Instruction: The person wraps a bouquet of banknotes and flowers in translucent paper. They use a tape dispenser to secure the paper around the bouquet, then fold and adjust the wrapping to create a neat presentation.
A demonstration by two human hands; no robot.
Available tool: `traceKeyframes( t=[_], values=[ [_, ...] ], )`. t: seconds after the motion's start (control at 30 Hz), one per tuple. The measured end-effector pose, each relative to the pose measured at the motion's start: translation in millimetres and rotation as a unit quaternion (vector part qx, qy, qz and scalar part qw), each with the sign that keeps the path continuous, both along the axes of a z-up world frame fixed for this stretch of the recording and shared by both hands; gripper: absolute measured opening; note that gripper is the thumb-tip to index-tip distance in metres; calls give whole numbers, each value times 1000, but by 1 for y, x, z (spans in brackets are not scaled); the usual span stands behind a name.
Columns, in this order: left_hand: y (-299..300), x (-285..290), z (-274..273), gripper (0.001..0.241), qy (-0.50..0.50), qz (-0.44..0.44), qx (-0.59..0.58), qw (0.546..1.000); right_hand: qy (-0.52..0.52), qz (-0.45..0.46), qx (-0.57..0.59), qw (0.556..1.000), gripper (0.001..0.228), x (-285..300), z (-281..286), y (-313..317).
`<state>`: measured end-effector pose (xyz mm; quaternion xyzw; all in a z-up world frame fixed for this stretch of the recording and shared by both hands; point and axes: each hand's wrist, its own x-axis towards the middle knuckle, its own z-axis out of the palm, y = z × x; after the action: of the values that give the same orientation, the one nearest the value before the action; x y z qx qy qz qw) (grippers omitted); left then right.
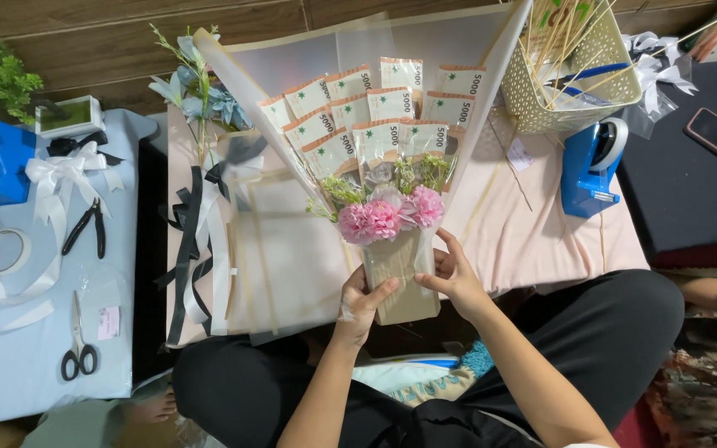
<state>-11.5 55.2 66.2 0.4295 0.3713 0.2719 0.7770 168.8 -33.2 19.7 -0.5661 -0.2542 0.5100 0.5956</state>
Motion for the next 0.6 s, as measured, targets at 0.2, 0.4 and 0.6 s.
traceKeyframes(
  t=[0.2, 0.4, 0.6],
  values=[
    [-1, 0, 3, 41, 2, -7, 5, 1000, 4, -23, -1, 1000, 90, -10, 9, 9],
    [-5, 0, 3, 49, 19, -2, 1, 1000, 2, 9, 6, 1000, 91, -12, 18, 8],
    [-4, 3, -15, 45, 32, -18, -19, 999, -69, 18, -14, 997, 95, 2, 13, -7]
  ],
)
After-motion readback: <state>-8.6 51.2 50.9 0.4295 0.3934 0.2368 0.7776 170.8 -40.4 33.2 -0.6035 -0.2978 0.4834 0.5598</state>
